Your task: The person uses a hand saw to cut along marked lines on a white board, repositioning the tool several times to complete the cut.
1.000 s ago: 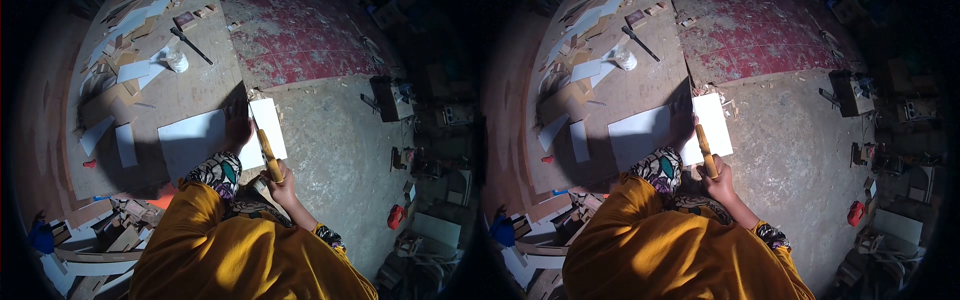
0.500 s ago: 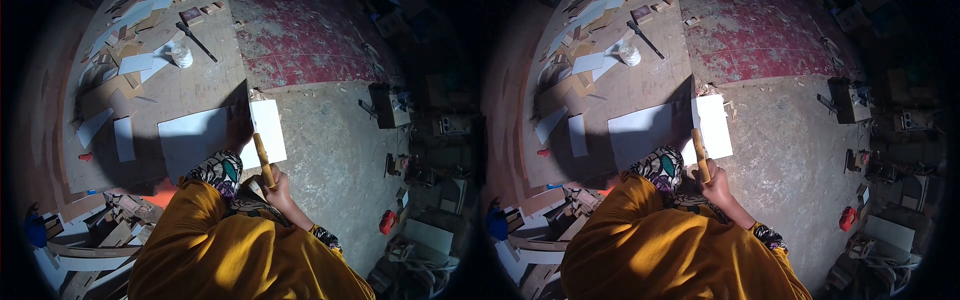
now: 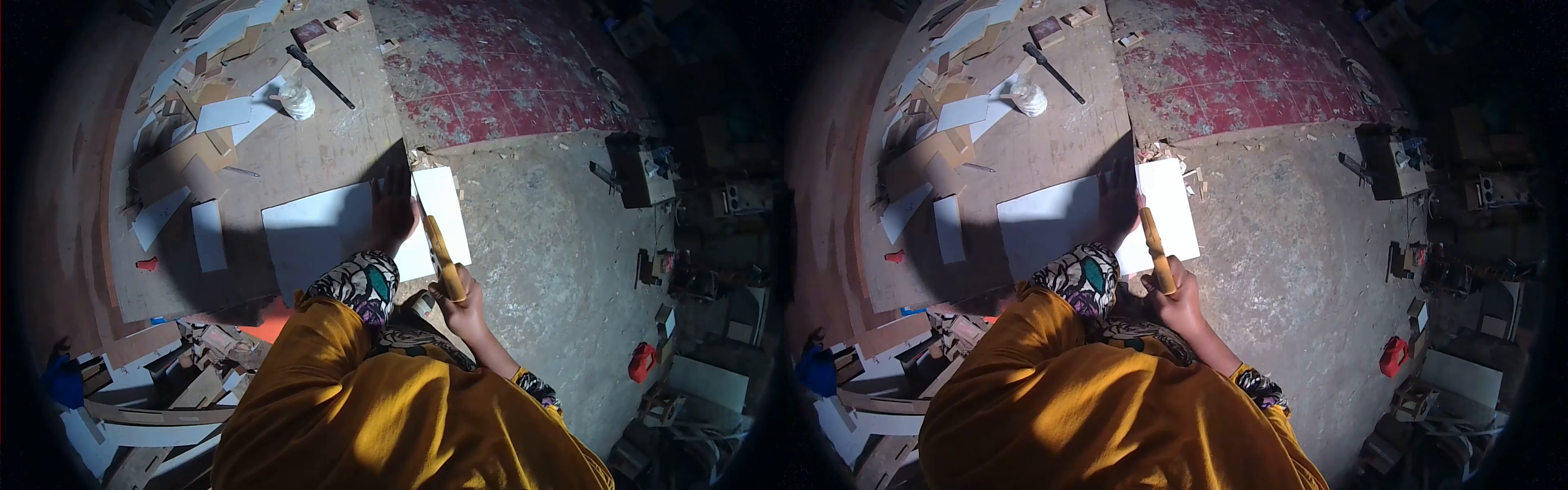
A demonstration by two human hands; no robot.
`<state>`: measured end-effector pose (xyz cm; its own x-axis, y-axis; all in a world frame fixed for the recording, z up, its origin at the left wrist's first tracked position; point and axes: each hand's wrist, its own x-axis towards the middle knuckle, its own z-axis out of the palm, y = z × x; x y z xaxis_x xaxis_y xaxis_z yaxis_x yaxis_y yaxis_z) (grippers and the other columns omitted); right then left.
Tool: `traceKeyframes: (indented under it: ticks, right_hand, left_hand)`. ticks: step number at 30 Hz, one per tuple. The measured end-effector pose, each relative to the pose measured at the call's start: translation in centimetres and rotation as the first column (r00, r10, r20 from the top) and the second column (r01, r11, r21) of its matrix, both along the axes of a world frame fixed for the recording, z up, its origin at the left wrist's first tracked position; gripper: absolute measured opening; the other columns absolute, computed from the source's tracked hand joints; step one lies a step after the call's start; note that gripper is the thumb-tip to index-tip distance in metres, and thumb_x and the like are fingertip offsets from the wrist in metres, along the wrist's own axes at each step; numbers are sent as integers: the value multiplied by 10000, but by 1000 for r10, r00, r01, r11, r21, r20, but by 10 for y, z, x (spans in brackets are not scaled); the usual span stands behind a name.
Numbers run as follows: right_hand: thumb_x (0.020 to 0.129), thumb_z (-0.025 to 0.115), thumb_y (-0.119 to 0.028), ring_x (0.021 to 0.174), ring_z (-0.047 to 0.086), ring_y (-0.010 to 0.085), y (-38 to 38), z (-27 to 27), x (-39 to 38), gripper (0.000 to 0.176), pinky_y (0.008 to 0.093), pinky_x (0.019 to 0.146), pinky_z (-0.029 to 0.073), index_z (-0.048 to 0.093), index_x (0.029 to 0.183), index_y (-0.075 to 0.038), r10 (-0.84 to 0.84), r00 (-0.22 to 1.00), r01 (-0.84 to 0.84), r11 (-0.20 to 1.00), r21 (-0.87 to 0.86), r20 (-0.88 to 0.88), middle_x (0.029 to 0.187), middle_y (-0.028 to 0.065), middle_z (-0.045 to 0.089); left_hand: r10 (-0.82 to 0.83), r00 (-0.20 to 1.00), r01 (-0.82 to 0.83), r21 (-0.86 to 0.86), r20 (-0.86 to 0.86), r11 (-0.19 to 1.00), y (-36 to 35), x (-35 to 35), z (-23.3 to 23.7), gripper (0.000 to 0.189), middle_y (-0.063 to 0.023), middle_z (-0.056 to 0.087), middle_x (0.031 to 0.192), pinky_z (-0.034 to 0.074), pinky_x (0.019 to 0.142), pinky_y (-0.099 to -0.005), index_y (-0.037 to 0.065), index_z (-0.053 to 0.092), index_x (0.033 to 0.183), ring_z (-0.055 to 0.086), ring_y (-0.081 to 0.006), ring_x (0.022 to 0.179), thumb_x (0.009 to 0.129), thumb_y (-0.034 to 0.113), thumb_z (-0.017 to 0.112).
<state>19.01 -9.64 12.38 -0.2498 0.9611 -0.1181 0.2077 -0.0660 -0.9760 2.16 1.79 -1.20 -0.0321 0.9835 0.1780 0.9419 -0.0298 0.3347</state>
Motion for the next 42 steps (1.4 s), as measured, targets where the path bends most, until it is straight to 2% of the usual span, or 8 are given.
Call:
traceKeyframes:
  ticks: [5, 9, 13, 15, 22, 30, 37, 42]
  right_hand:
    - [772, 664, 15, 687, 486, 170, -9, 6, 8, 195, 299, 648, 415, 483, 840, -12, 3, 999, -3, 1000, -6, 54, 759, 78, 490]
    - [780, 665, 16, 693, 487, 164, -9, 6, 8, 188, 299, 657, 417, 496, 855, -15, -46, 998, 45, 999, -19, -42, 771, 75, 497]
    - [771, 673, 19, 658, 475, 171, -13, 3, -1, 211, 302, 627, 415, 471, 812, -23, 59, 998, -61, 997, 52, 33, 727, 83, 484]
    - [764, 675, 26, 611, 466, 179, -14, 3, 0, 228, 305, 592, 416, 455, 794, -25, 62, 993, -70, 994, 82, 96, 704, 86, 479]
    - [767, 684, 22, 589, 480, 148, -16, 6, 13, 240, 287, 564, 404, 451, 784, -32, 57, 996, -62, 994, 85, 63, 702, 72, 500]
    - [756, 677, 20, 600, 472, 195, -20, 9, 18, 213, 306, 567, 402, 469, 784, -14, 78, 995, -82, 994, 72, 58, 703, 100, 478]
    - [744, 627, 61, 611, 478, 186, -21, 3, 26, 175, 302, 582, 404, 479, 804, -11, -27, 999, 28, 997, 68, -17, 707, 92, 471]
    - [754, 670, 26, 607, 486, 188, -16, -5, 32, 188, 303, 579, 405, 492, 787, -24, -43, 999, 42, 996, 76, 17, 695, 81, 484]
  left_hand:
    - [17, 999, -17, -6, -44, 1000, 0, 1, 4, 640, -149, 276, 1502, 134, 1125, -554, 1, 283, 1429, 222, -312, 1404, 856, 205, 484]
    - [10, 1000, -10, -15, -9, 1000, 0, 0, 3, 654, -153, 279, 1499, 136, 1123, -557, 7, 278, 1432, 216, -310, 1406, 852, 216, 498]
    - [13, 998, -12, -17, 59, 1000, 0, 1, -1, 658, -159, 287, 1492, 142, 1120, -560, 9, 282, 1430, 226, -314, 1401, 848, 217, 507]
    - [-1, 998, 1, 4, -58, 1000, 2, -1, -5, 644, -162, 287, 1491, 141, 1120, -560, 9, 294, 1424, 228, -315, 1400, 851, 213, 504]
    - [5, 999, -4, 32, -37, 999, 1, -1, -3, 644, -166, 284, 1492, 142, 1119, -563, 12, 291, 1424, 221, -310, 1403, 852, 214, 506]
    - [-3, 998, 3, -7, -63, 1000, 2, -1, -1, 646, -157, 282, 1495, 137, 1122, -559, 14, 273, 1431, 225, -309, 1403, 857, 207, 498]
    - [-5, 1000, 5, 27, 8, 1000, -1, 3, 10, 642, -161, 307, 1478, 143, 1124, -539, 13, 275, 1431, 239, -311, 1394, 855, 193, 494]
    - [18, 1000, -19, 79, 16, 997, 1, 4, -1, 639, -181, 343, 1441, 170, 1113, -530, 2, 289, 1418, 278, -319, 1366, 845, 185, 506]
